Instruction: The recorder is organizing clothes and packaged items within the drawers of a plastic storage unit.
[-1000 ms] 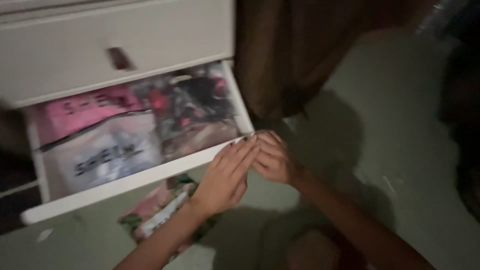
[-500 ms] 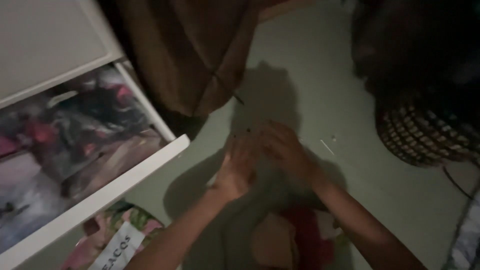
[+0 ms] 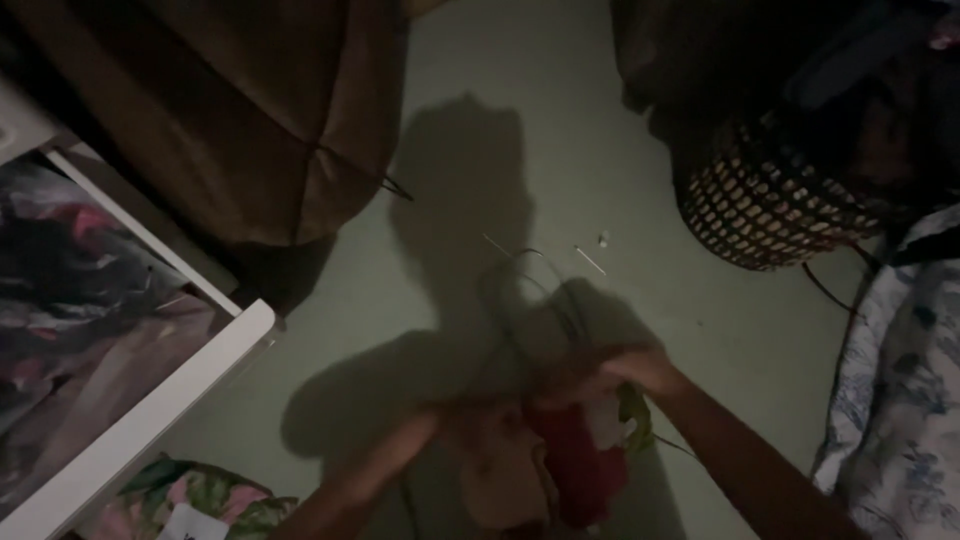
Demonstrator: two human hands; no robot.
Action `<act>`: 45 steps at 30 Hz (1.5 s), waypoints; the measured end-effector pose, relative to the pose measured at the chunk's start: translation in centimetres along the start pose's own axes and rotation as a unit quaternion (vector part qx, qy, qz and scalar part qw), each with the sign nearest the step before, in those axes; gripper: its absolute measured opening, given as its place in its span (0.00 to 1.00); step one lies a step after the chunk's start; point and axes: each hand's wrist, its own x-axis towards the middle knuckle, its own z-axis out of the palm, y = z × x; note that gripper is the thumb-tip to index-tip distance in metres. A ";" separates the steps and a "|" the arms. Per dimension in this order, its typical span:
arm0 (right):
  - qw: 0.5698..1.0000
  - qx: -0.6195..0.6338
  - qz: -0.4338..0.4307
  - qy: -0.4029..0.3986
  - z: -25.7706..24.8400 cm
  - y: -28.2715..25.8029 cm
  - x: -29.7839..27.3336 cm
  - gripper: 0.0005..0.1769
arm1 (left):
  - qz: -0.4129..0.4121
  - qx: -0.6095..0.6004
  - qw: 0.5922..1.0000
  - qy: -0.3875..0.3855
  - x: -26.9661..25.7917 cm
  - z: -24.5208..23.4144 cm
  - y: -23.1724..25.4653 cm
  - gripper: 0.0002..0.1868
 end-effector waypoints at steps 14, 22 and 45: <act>1.000 -0.024 -0.018 0.000 1.4 -9.6 0.6 0.34 | -0.031 -0.309 0.936 0.168 -8.7 3.4 -2.5 0.20; 0.998 -0.040 -0.034 -0.021 2.9 -17.5 -1.4 0.36 | -0.042 -0.469 0.838 0.276 -17.5 -1.2 1.4 0.19; 0.786 0.368 -0.476 0.146 3.0 -51.8 0.0 0.36 | -0.025 -0.499 0.395 0.771 -48.2 -16.5 8.8 0.27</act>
